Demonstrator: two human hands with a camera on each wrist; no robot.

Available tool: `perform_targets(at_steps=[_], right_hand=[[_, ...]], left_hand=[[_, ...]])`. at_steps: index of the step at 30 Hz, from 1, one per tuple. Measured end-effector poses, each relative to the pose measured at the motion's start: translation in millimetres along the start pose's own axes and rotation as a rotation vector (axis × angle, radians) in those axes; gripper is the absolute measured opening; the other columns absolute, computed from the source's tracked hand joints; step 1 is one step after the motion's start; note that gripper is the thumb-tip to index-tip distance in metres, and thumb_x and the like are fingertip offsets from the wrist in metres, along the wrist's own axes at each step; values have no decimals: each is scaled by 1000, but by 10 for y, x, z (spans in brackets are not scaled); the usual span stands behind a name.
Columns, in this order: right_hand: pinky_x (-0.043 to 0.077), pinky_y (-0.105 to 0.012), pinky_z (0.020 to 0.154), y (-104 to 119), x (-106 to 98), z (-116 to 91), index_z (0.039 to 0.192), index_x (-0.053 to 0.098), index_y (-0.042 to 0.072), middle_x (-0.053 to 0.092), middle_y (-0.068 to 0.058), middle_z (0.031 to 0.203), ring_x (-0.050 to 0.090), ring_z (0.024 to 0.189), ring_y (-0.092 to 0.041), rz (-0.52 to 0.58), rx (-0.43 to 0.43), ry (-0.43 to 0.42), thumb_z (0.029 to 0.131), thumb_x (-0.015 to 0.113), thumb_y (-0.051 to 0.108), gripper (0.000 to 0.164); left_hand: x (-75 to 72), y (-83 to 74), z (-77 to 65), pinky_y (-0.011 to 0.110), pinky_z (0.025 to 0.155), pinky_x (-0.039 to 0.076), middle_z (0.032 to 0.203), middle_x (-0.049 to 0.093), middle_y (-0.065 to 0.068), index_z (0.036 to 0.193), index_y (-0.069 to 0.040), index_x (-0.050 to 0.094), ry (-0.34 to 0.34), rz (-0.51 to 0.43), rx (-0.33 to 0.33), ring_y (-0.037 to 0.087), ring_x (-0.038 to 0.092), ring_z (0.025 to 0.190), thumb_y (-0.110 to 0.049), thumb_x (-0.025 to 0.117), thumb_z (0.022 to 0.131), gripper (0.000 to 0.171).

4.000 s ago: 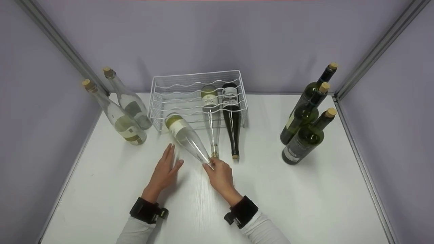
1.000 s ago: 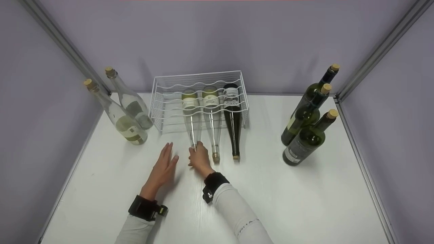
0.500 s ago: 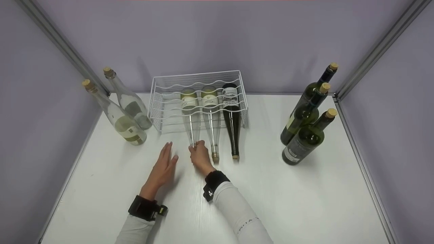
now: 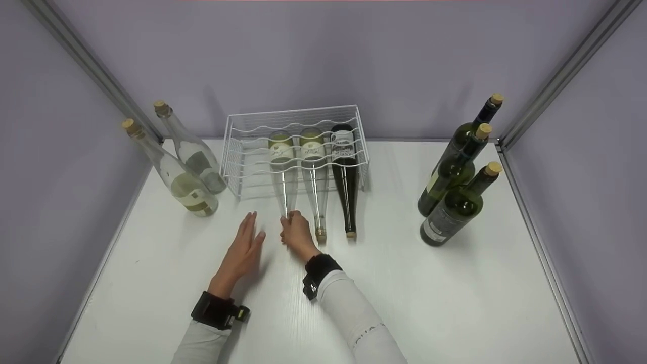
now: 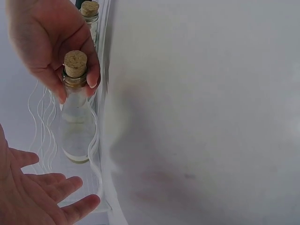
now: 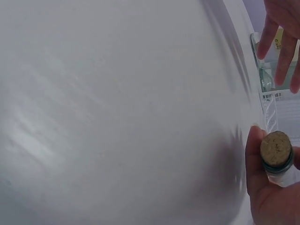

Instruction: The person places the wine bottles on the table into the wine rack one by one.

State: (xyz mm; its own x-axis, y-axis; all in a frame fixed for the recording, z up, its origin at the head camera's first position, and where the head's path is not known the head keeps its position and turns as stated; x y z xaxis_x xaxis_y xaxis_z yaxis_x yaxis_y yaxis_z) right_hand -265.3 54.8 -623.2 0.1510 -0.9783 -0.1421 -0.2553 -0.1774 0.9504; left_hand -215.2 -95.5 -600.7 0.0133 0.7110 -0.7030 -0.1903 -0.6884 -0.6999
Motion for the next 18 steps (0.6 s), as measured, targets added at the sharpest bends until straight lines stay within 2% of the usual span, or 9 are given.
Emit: perform_targets(at_steps=[7,18], right_hand=[[52,-30,54,45,-12,-10,134,48,-8,64,-21,98,64,64,-33,-132,-30,2,103,52,21,42],[51,-26,61,72,8,5,136,47,-11,66,-15,91,66,70,-30,-214,-38,12,103,53,21,46]], left_hand=[[-5,5,-5,52,108,33,157,22,24,156,-6,23,4,-6,-3,42,34,138,-50,37,104,69],[-18,10,-27,50,111,29,159,19,22,157,-8,20,16,-31,-18,40,30,140,-53,34,104,71]])
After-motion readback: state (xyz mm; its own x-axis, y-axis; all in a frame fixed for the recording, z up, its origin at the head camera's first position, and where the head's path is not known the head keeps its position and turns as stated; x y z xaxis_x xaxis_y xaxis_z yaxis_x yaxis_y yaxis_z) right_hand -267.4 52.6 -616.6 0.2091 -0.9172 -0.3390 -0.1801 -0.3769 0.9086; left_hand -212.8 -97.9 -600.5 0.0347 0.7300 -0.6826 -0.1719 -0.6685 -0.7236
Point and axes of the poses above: each hand's wrist, its own z-axis towards the middle knuckle, its own x-axis out of the palm, y = z × x, the point moved 7 cm from there along z, towards the middle knuckle
